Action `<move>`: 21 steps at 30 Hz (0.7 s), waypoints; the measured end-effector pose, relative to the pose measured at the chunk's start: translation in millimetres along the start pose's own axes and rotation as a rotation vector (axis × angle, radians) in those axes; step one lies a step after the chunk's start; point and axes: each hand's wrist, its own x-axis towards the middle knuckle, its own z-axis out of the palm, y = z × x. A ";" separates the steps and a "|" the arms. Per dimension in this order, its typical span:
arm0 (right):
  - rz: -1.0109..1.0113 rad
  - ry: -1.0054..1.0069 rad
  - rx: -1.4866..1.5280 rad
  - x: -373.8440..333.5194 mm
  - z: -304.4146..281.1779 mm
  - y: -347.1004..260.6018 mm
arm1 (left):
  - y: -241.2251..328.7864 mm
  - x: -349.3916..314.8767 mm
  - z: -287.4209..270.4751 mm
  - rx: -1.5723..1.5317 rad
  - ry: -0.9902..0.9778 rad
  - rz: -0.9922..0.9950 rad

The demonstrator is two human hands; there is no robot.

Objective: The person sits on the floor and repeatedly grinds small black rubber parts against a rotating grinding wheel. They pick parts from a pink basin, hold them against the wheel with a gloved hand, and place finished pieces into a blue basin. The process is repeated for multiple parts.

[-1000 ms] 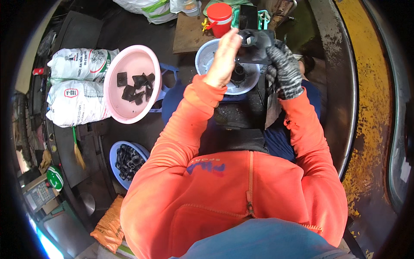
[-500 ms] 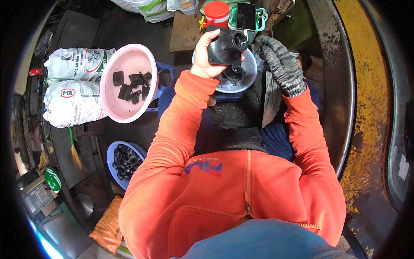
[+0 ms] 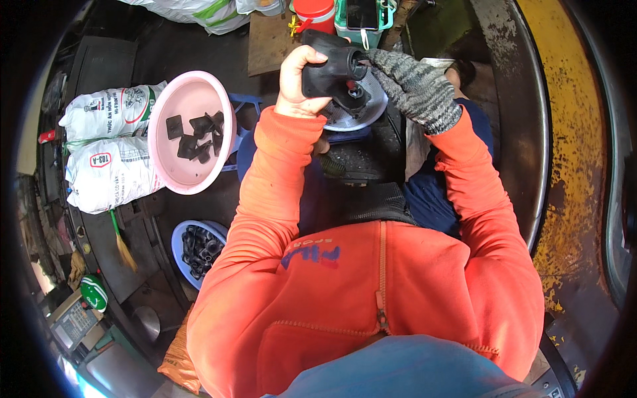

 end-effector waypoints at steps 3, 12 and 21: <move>0.087 -0.035 0.132 -3.5 4.8 -2.1 | 0.7 -1.5 2.5 -0.003 -0.053 0.060; -0.090 0.035 0.063 -8.0 19.7 -3.0 | -7.9 -0.2 9.7 0.086 -0.024 0.306; -0.213 0.097 -0.002 -9.4 22.2 -1.9 | -13.2 1.7 10.8 0.446 -0.066 0.533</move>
